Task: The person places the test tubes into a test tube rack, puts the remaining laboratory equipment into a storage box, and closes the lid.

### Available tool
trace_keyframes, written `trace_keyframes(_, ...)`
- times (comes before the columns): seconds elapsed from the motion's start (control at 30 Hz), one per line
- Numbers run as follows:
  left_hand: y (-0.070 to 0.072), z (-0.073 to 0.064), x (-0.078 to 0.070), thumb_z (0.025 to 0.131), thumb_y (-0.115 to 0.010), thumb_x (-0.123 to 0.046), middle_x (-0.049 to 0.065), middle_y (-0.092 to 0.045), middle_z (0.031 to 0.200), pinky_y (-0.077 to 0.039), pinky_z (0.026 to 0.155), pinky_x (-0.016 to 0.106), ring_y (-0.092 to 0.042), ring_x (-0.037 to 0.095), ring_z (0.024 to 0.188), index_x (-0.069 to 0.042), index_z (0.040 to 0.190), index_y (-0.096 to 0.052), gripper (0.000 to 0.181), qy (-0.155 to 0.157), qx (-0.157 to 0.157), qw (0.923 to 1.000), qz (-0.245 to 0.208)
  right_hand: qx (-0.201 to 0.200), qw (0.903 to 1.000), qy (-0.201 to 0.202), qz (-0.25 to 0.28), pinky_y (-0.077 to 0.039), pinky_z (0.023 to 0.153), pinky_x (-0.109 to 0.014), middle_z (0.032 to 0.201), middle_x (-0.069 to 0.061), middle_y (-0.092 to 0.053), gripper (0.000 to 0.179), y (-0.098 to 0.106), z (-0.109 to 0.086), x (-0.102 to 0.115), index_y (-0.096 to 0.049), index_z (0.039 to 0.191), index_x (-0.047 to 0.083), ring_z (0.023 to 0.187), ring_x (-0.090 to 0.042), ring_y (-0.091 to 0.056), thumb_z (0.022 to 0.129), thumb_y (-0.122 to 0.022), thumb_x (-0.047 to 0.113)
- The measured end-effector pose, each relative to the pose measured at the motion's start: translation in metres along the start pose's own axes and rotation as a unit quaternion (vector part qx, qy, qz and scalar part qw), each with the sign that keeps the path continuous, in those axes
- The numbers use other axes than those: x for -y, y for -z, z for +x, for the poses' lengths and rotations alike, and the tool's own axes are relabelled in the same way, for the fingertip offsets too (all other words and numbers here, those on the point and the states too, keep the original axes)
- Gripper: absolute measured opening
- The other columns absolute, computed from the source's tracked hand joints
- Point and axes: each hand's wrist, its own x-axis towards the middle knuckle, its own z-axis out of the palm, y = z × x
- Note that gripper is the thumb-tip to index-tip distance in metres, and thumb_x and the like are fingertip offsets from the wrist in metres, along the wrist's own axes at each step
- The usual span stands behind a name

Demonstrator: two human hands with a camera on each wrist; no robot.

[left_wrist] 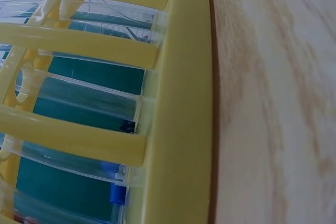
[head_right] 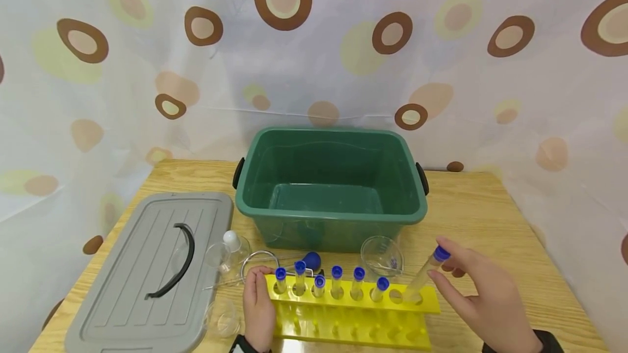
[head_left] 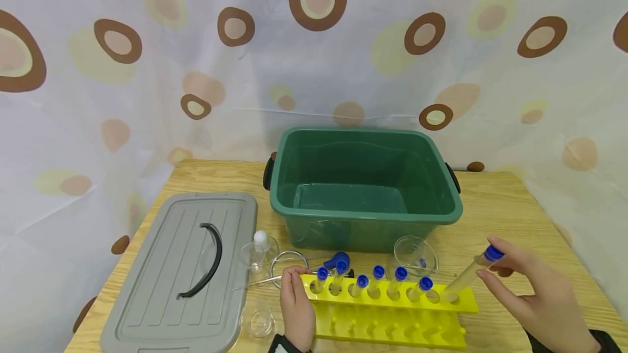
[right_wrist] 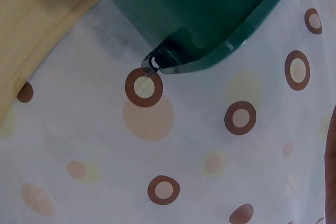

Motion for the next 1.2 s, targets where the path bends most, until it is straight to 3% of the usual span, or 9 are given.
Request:
trace_keyframes(0.2, 0.0, 0.0, 0.0, 0.103, -0.026, -0.01, 0.007, -0.054, 0.092, -0.038, 0.084, 0.027, -0.053, 0.022, 0.092, 0.003, 0.096, -0.049, 0.027, 0.002, 0.001, 1.0, 0.001, 0.024, 0.9996, -0.011, -0.011, -0.04, 0.063, -0.005, 0.071, -0.002, -0.06, 0.067, -0.009, -0.006, 0.004, -0.062, 0.109, -0.004, 0.069, 0.012, -0.046, 0.089, -0.042, 0.057)
trace_keyframes(0.63, 0.001, -0.001, 0.0, 0.103, -0.024, -0.009, 0.007, -0.054, 0.096, -0.037, 0.086, 0.031, -0.052, 0.021, 0.096, 0.002, 0.098, -0.049, 0.027, 0.008, 0.01, 0.9999, -0.002, 0.066, 0.9972, -0.02, 0.029, -0.041, 0.067, -0.001, 0.079, 0.001, -0.062, 0.064, -0.011, -0.008, 0.01, -0.062, 0.11, -0.002, 0.076, 0.019, -0.048, 0.087, -0.043, 0.055)
trace_keyframes(0.87, 0.001, -0.001, 0.0, 0.103, -0.024, -0.009, 0.007, -0.054, 0.096, -0.037, 0.086, 0.032, -0.052, 0.022, 0.096, 0.002, 0.098, -0.048, 0.027, 0.012, 0.01, 0.9999, -0.003, 0.092, 0.9956, -0.013, 0.015, -0.042, 0.064, -0.003, 0.079, 0.004, -0.062, 0.058, -0.014, -0.011, 0.009, -0.064, 0.11, 0.002, 0.068, 0.01, -0.052, 0.088, -0.046, 0.053)
trace_keyframes(1.03, 0.001, -0.001, 0.0, 0.103, -0.024, -0.009, 0.008, -0.054, 0.096, -0.037, 0.087, 0.034, -0.052, 0.025, 0.096, 0.003, 0.098, -0.048, 0.027, 0.01, 0.01, 0.9999, -0.004, 0.129, 0.9912, -0.03, -0.011, -0.041, 0.061, -0.003, 0.081, 0.007, -0.062, 0.043, -0.016, -0.015, 0.009, -0.062, 0.116, 0.007, 0.066, 0.005, -0.052, 0.081, -0.069, 0.031)
trace_keyframes(1.2, 0.001, 0.0, 0.001, 0.103, -0.025, -0.009, 0.008, -0.054, 0.095, -0.038, 0.086, 0.033, -0.052, 0.023, 0.095, 0.003, 0.098, -0.048, 0.027, 0.007, 0.009, 0.9999, -0.004, 0.156, 0.9861, -0.051, -0.026, -0.039, 0.057, -0.003, 0.081, 0.009, -0.061, 0.053, -0.019, -0.019, 0.009, -0.061, 0.116, 0.008, 0.065, 0.007, -0.049, 0.066, -0.08, 0.006)
